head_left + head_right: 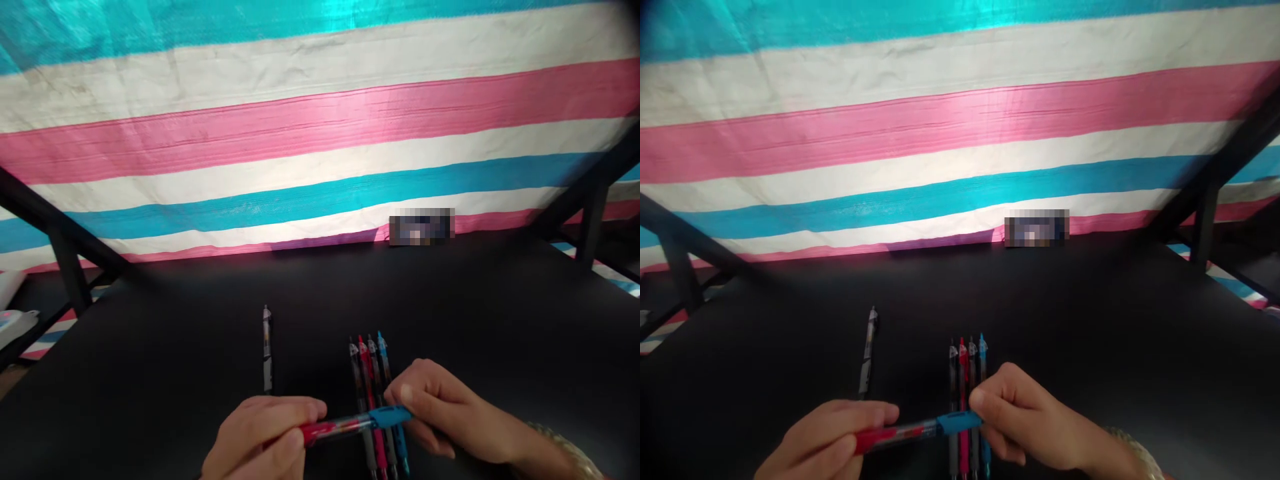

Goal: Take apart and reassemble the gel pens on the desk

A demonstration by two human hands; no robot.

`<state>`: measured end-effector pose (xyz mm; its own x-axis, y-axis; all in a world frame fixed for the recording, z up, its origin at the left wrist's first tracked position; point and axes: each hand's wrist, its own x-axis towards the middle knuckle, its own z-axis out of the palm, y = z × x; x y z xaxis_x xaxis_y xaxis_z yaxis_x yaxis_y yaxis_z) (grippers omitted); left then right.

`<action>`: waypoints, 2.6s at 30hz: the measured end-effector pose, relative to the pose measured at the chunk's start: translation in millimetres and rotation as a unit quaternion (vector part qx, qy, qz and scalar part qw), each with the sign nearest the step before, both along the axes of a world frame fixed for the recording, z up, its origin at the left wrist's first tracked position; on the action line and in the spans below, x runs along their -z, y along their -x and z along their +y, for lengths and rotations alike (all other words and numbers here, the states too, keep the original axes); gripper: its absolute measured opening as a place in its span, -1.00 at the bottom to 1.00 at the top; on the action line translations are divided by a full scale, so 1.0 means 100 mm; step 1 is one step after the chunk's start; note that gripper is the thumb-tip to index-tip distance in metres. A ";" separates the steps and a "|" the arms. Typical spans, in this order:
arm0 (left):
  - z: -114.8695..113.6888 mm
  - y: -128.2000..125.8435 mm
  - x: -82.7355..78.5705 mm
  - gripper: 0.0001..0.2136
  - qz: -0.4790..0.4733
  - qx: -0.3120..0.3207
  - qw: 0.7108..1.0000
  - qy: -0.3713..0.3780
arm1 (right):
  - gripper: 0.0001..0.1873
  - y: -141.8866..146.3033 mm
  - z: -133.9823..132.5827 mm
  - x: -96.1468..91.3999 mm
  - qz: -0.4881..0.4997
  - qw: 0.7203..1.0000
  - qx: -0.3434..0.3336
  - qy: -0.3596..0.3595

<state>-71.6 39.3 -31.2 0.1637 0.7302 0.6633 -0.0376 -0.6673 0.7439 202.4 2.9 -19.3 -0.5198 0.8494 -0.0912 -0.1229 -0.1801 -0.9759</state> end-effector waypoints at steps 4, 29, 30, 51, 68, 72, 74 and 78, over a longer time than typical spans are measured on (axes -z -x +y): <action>0.06 -0.15 -0.26 -0.86 -0.026 0.125 0.987 0.096 | -0.23 0.04 0.00 -0.05 -0.027 0.995 0.011 -0.099; 0.76 0.03 -0.55 -0.64 -0.100 0.047 0.920 0.376 | -0.47 -0.10 0.01 0.16 -0.027 0.984 0.171 -0.044; 0.79 0.04 -0.55 -0.63 -0.104 0.038 0.921 0.374 | -0.48 -0.11 0.02 0.16 -0.028 0.983 0.175 -0.046; 0.86 0.04 -0.49 -0.58 -0.117 -0.005 0.929 0.352 | -0.52 -0.36 0.30 0.15 -0.134 0.919 0.336 -0.159; 0.95 0.07 -0.39 -0.57 -0.115 -0.010 0.938 0.327 | -0.56 -0.41 0.42 0.10 -0.276 0.840 0.378 -0.275; 0.96 0.07 -0.36 -0.56 -0.108 -0.015 0.941 0.322 | -0.57 -0.41 0.45 0.14 -0.303 0.832 0.359 -0.294; 0.97 0.07 -0.34 -0.56 -0.104 -0.015 0.943 0.315 | -0.57 -0.41 0.46 0.16 -0.310 0.829 0.355 -0.300; 1.00 0.07 -0.30 -0.54 -0.086 -0.015 0.950 0.299 | -0.59 -0.42 0.48 0.18 -0.321 0.823 0.351 -0.310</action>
